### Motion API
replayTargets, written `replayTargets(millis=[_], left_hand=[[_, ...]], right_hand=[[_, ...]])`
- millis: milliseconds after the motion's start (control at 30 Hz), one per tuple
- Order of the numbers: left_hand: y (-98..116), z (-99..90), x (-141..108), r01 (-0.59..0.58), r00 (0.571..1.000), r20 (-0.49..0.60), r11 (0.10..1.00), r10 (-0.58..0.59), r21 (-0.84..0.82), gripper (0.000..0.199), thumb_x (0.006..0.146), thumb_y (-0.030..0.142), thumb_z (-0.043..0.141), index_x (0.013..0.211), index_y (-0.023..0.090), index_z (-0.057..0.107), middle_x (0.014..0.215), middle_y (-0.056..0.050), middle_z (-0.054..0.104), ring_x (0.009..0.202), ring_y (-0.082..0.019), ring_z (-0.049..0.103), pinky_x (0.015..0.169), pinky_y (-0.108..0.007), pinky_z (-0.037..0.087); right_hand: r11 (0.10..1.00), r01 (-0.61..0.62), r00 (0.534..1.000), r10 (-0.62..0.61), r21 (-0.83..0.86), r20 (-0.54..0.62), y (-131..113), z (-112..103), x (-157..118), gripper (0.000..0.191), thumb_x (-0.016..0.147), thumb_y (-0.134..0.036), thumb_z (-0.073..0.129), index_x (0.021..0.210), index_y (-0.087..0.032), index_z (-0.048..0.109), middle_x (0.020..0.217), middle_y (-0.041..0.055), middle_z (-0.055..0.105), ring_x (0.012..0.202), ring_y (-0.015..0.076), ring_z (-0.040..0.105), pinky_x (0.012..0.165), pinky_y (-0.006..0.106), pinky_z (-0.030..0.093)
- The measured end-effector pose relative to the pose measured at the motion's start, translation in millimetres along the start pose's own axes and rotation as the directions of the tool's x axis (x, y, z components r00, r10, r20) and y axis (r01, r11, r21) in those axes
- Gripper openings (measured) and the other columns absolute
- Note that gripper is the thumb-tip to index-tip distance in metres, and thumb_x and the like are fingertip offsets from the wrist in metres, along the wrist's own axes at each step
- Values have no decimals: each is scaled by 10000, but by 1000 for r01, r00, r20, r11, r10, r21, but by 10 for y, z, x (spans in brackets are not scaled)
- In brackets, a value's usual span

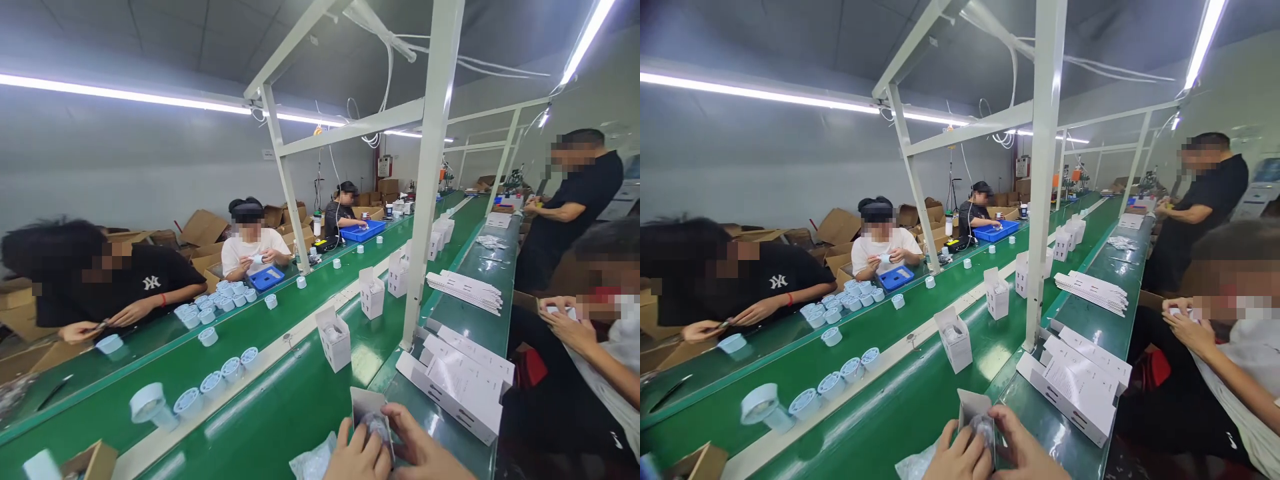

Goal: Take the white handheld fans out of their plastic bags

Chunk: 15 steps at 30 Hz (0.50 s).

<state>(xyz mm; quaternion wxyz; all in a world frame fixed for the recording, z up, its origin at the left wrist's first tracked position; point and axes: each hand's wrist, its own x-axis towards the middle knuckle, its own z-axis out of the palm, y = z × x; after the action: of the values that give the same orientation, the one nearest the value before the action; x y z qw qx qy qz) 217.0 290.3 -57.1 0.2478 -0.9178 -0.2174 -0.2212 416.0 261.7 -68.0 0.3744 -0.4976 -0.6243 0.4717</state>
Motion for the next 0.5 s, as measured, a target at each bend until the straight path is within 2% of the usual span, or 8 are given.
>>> replayTargets(millis=[67, 100, 167, 267, 333, 367, 400, 500], left_hand=[[99, 134, -41, 48, 995, -86, 998, -45, 30, 137, 882, 329, 602, 801, 222, 575, 723, 6, 614, 695, -179, 525, 724, -362, 366], [133, 169, -38, 64, 994, -87, 998, -61, 28, 144, 878, 326, 602, 787, 219, 566, 709, 3, 600, 650, -168, 502, 657, -340, 343], [145, 171, -19, 65, 995, -71, 998, -64, 12, 145, 872, 300, 600, 764, 220, 546, 691, -1, 580, 589, -152, 469, 563, -312, 275], [-37, -8, -1, 57, 998, 31, 996, -54, -76, 123, 841, 264, 633, 768, 228, 541, 684, 6, 573, 589, -151, 489, 532, -300, 267], [-299, -229, 29, 173, 966, 220, 970, -134, -170, 101, 810, 217, 652, 793, 232, 553, 741, 9, 605, 647, -153, 542, 559, -290, 326], [-461, -347, 56, 285, 917, 339, 939, -210, -190, 95, 804, 189, 645, 814, 233, 562, 789, 8, 624, 693, -156, 571, 589, -282, 359], [-634, -454, 89, 418, 842, 443, 892, -308, -173, 101, 809, 149, 619, 828, 234, 568, 834, 6, 637, 744, -158, 595, 627, -274, 387], [-1141, -612, 167, 659, 600, 597, 752, -532, 7, 145, 856, 110, 513, 902, 226, 588, 923, -20, 649, 842, -179, 631, 694, -274, 426]], right_hand=[[933, -133, 976, 65, -334, -206, 38, -263, 140, 565, 782, -166, 536, 1337, -248, 474, 1409, 109, 521, 1303, 244, 492, 1002, 382, 460], [782, -287, 929, 85, -553, -361, 52, -406, 223, 551, 809, -109, 471, 1339, -258, 492, 1434, 104, 497, 1320, 241, 470, 1020, 404, 443], [563, -469, 859, 113, -681, -499, 93, -660, 383, 598, 748, 20, 452, 1283, -217, 576, 1489, 159, 414, 1367, 356, 383, 1048, 569, 365], [407, -548, 834, 193, -731, -518, 202, -865, 510, 510, 692, 102, 445, 1063, -122, 713, 1474, 236, 405, 1335, 493, 363, 954, 672, 380], [337, -548, 836, 206, -765, -508, 264, -894, 492, 439, 743, 83, 420, 988, -97, 737, 1455, 252, 424, 1322, 499, 375, 917, 645, 419], [314, -537, 844, 205, -783, -496, 276, -893, 460, 422, 765, 67, 412, 971, -97, 742, 1451, 250, 429, 1300, 484, 411, 905, 625, 435], [297, -520, 854, 203, -801, -479, 272, -886, 417, 400, 781, 46, 419, 951, -108, 746, 1448, 242, 436, 1263, 464, 460, 893, 608, 449], [273, -476, 879, 192, -836, -437, 152, -855, 276, 249, 825, -116, 508, 848, -171, 750, 1437, 204, 457, 1112, 417, 568, 807, 581, 495]])
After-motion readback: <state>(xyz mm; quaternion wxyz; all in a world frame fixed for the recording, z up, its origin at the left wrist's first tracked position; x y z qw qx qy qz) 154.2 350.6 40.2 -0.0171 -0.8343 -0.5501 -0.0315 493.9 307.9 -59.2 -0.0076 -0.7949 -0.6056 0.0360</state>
